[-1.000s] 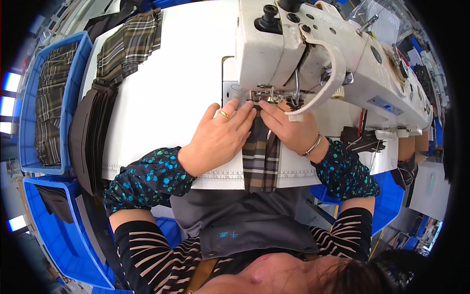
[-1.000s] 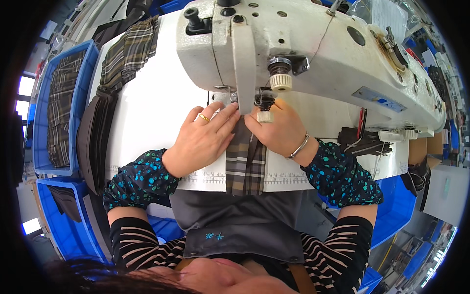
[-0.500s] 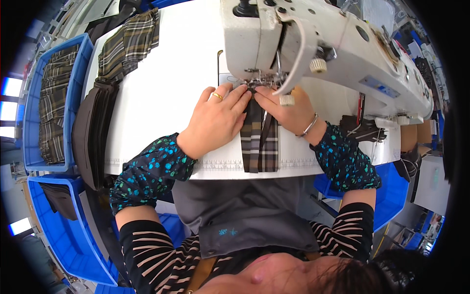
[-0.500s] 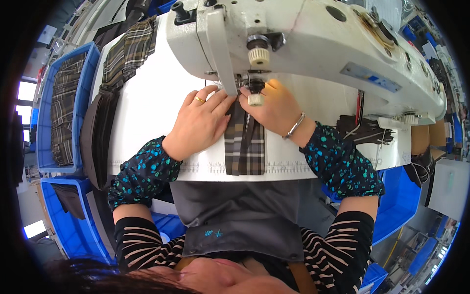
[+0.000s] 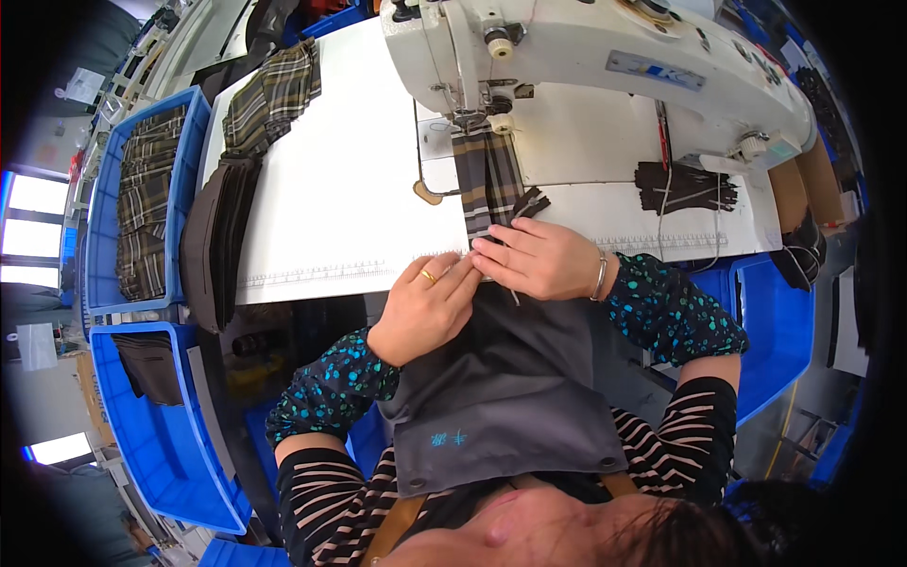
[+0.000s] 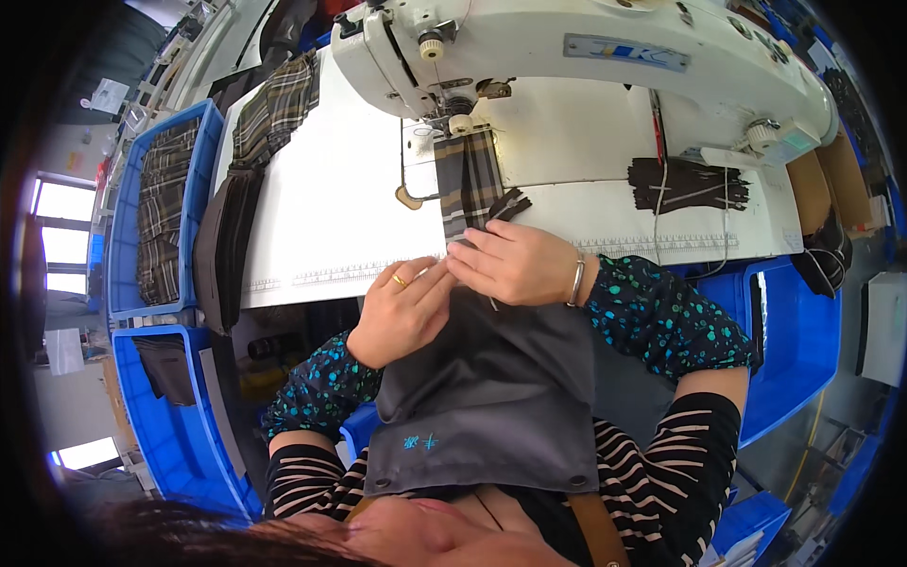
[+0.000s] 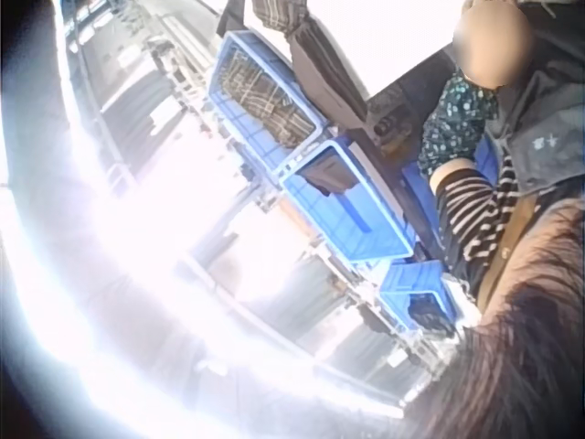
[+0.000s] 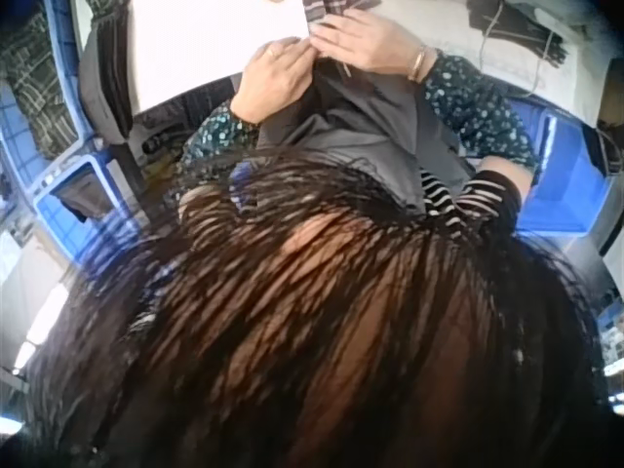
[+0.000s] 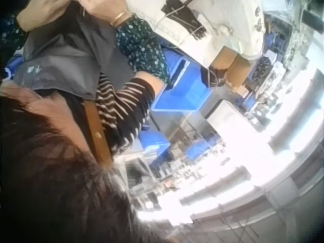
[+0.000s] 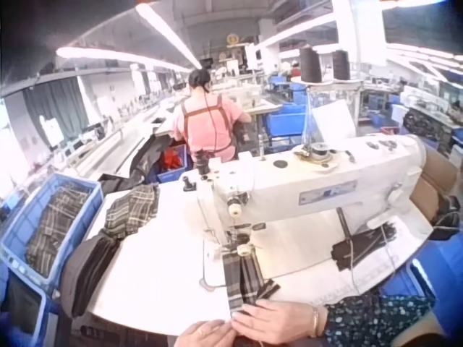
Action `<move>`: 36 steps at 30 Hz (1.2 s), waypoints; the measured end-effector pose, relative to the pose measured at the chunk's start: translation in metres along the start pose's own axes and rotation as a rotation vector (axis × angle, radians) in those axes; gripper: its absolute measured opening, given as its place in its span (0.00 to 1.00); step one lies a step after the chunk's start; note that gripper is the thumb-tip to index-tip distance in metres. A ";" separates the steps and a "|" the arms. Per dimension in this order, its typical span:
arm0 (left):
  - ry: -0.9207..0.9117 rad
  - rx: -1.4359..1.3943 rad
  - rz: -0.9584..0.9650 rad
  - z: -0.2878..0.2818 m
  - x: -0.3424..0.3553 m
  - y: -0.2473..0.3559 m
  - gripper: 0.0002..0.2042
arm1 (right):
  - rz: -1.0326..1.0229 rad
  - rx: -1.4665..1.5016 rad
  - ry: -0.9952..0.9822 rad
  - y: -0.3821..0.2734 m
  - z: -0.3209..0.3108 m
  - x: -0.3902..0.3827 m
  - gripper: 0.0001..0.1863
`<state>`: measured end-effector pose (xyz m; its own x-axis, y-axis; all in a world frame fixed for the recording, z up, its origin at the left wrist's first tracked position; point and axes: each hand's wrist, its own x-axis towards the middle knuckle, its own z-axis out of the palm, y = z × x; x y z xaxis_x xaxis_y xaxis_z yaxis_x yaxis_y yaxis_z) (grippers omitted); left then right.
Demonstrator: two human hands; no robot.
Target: The person operates an industrial sewing machine to attach a zipper to a piece of dark fabric. They guide the material under the presser foot, stitch along the zipper teeth, and trim the excess thread with scissors. The process is repeated for multiple fabric pieces.
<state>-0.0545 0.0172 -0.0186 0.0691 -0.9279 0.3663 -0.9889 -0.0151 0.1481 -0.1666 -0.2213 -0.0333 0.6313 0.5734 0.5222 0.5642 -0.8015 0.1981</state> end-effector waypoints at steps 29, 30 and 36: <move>-0.117 0.003 0.002 0.009 0.077 -0.104 0.36 | 0.037 -0.100 0.205 0.061 -0.038 0.054 0.11; -0.115 0.001 0.014 0.009 0.077 -0.105 0.35 | 0.003 -0.083 0.242 0.062 -0.026 0.052 0.12; -0.110 -0.002 0.010 0.011 0.075 -0.106 0.36 | 0.040 0.030 0.027 0.055 0.029 0.028 0.14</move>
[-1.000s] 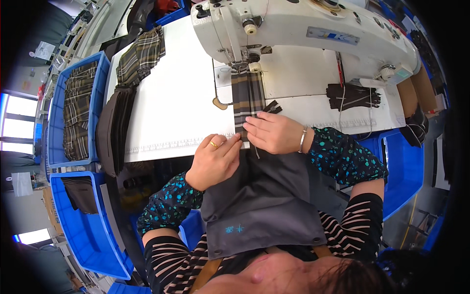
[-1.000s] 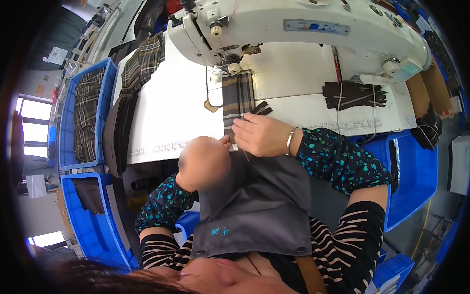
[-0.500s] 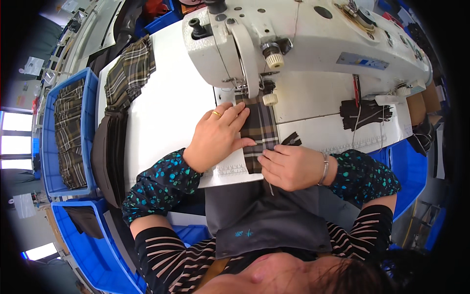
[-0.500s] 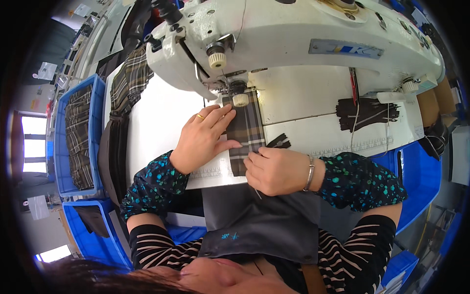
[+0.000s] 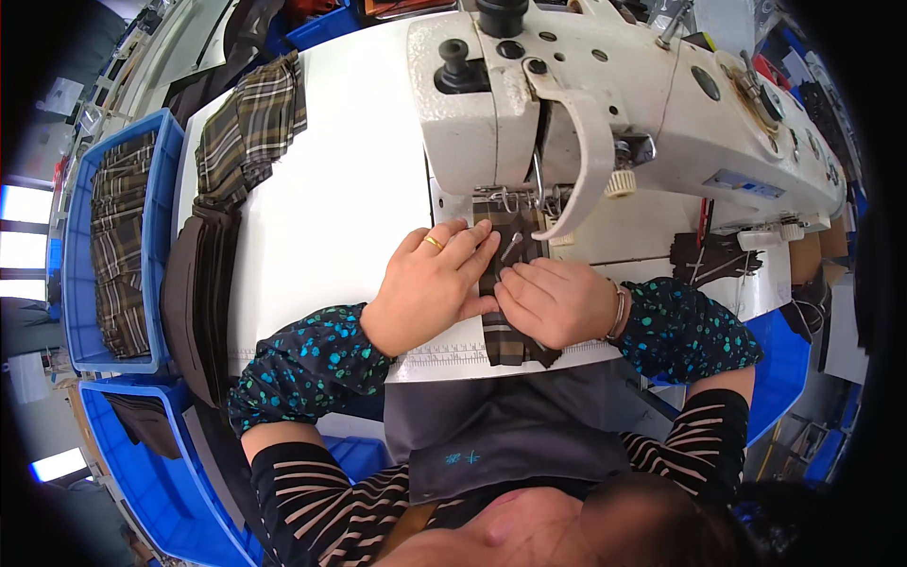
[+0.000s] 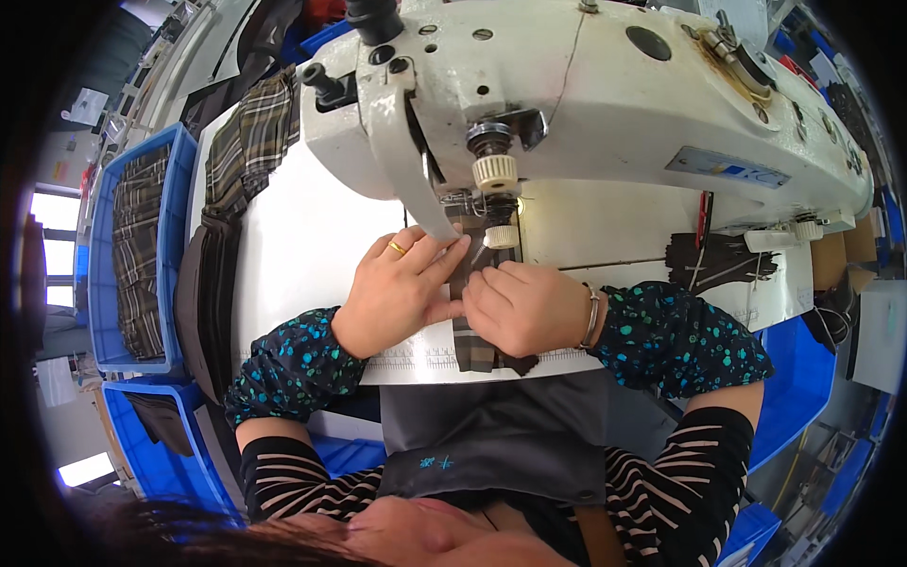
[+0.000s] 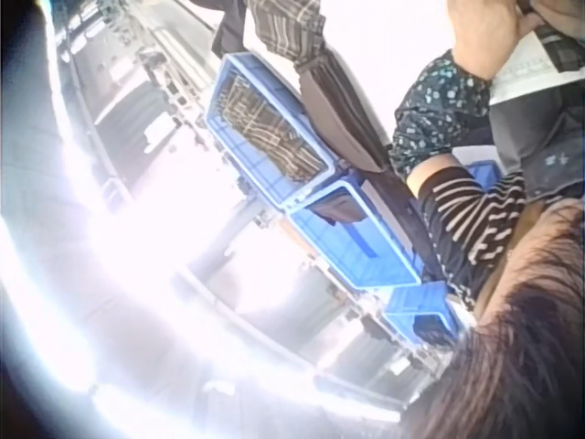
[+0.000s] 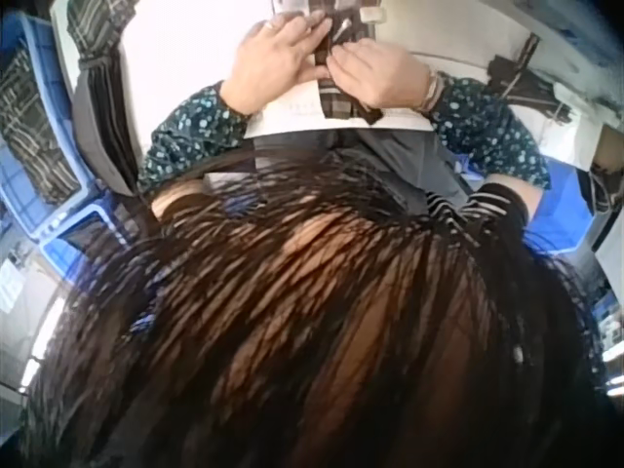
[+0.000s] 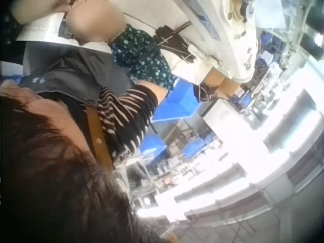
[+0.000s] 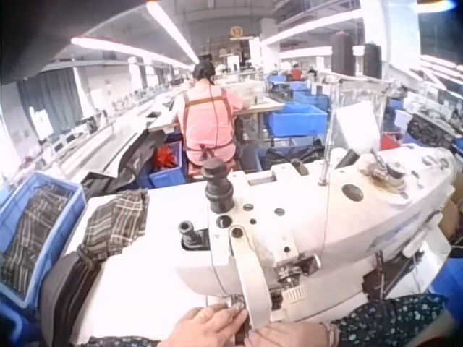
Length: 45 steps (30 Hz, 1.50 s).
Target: The person operates an industrial sewing machine to attach a zipper to a piece of dark fabric. They guide the material under the presser foot, stitch along the zipper teeth, and trim the excess thread with scissors. The process is repeated for multiple fabric pieces.
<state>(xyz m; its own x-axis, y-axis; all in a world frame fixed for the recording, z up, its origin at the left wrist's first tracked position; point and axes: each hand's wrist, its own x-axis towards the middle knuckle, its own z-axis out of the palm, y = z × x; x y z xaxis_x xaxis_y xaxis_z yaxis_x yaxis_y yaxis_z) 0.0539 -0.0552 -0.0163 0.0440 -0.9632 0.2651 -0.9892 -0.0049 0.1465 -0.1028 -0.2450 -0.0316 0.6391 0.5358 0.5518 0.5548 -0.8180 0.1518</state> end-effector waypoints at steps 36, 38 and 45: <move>-0.046 -0.158 -0.147 -0.009 0.001 0.007 0.40 | 0.324 0.099 -0.066 0.003 0.008 -0.001 0.20; 0.007 -0.095 -0.105 -0.003 0.000 0.005 0.41 | 0.308 0.095 -0.050 0.003 0.009 0.001 0.20; -0.034 -0.013 -0.070 0.001 -0.003 0.004 0.40 | 0.319 0.007 -0.061 0.005 0.006 0.001 0.22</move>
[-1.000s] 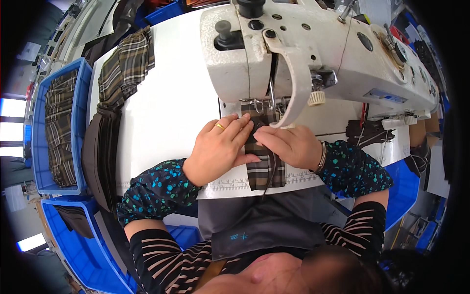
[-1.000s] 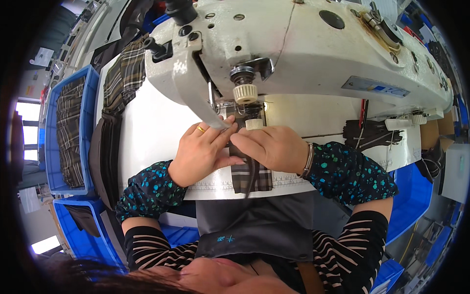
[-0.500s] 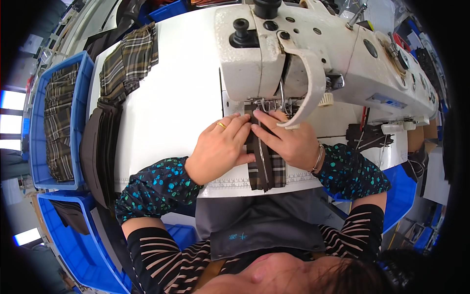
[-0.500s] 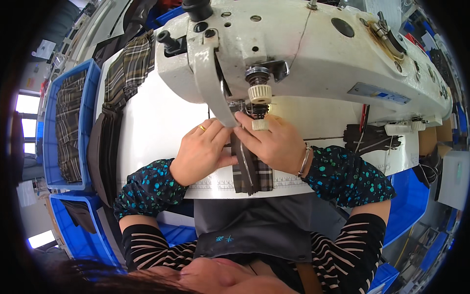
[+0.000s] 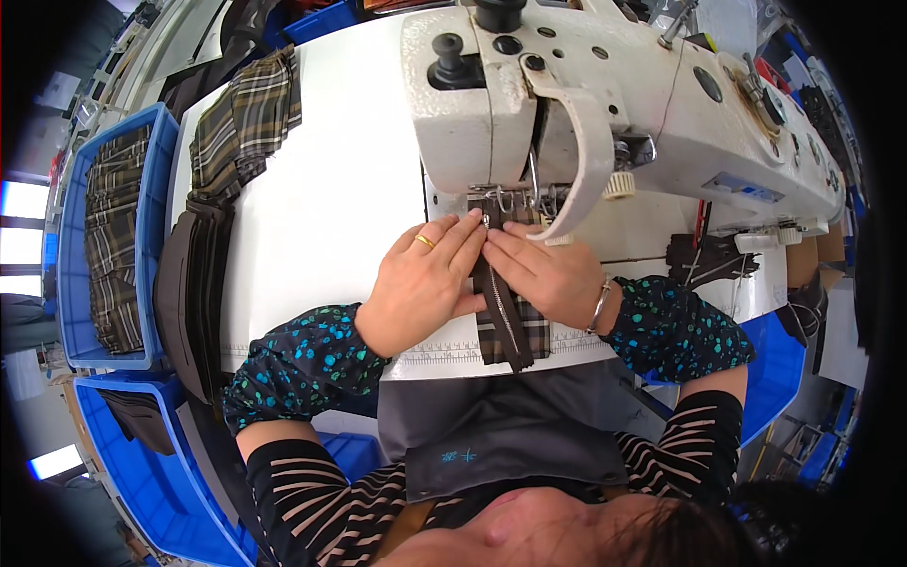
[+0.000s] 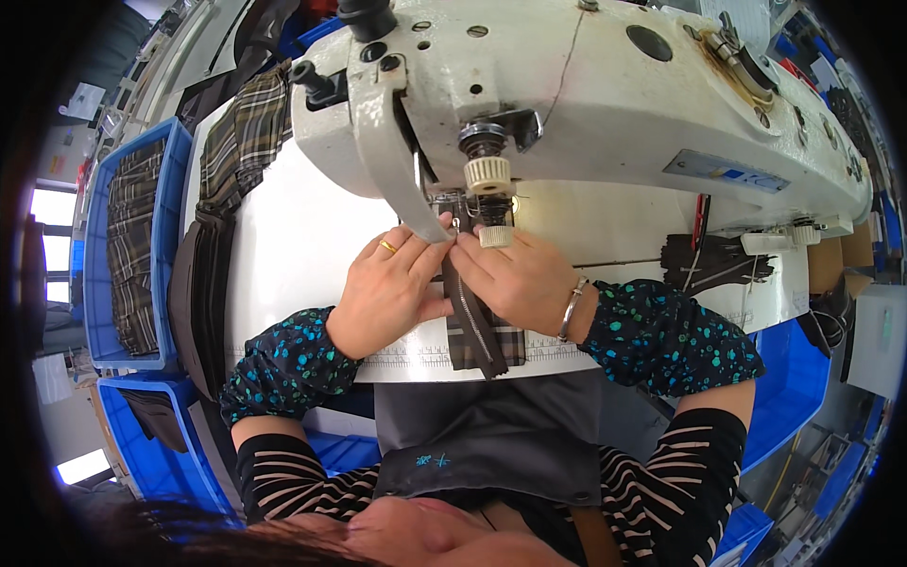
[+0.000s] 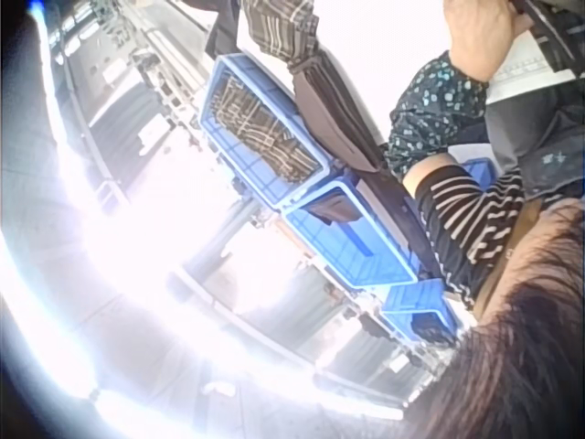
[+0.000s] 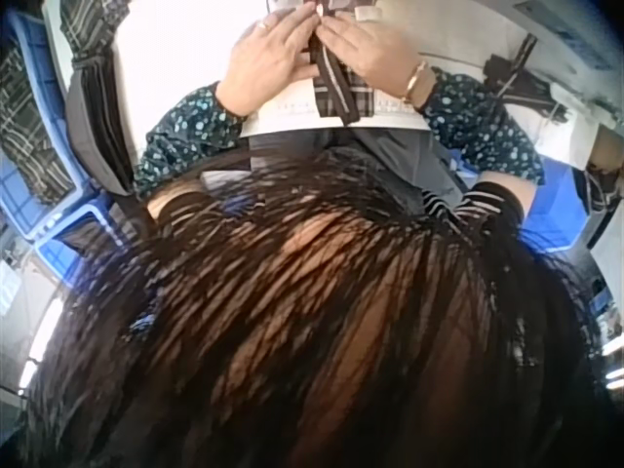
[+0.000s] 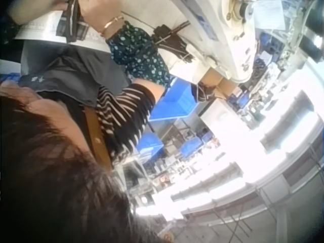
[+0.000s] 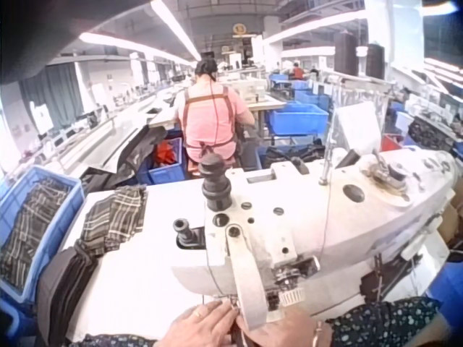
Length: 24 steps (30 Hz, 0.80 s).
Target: The person operates an industrial sewing machine to attach a zipper to a piece of dark fabric. They guide the material under the presser foot, stitch along the zipper teeth, and trim the excess thread with scissors. The process is repeated for multiple fabric pieces.
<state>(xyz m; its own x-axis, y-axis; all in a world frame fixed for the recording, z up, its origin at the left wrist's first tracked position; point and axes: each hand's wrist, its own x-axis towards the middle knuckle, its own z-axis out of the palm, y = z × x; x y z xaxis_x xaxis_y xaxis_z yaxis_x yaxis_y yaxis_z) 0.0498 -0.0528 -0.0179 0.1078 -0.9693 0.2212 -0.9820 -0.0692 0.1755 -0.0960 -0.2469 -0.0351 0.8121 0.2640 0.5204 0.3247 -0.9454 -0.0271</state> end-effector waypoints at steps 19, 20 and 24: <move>0.006 0.109 -0.007 0.003 -0.001 -0.003 0.42 | 0.209 0.019 -0.174 -0.007 -0.006 -0.002 0.39; 0.005 0.114 -0.001 0.003 0.000 -0.003 0.42 | 0.205 0.016 -0.171 -0.007 -0.006 -0.001 0.39; 0.008 0.095 0.038 0.001 0.000 -0.005 0.41 | 0.204 0.003 -0.165 -0.007 -0.006 -0.001 0.39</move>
<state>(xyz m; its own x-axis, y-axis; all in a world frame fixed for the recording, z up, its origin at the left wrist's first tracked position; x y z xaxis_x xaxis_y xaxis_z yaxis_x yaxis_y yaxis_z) 0.0542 -0.0531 -0.0198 0.0714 -0.9698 0.2334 -0.9956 -0.0552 0.0752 -0.1019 -0.2420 -0.0301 0.9290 0.0956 0.3576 0.1473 -0.9818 -0.1201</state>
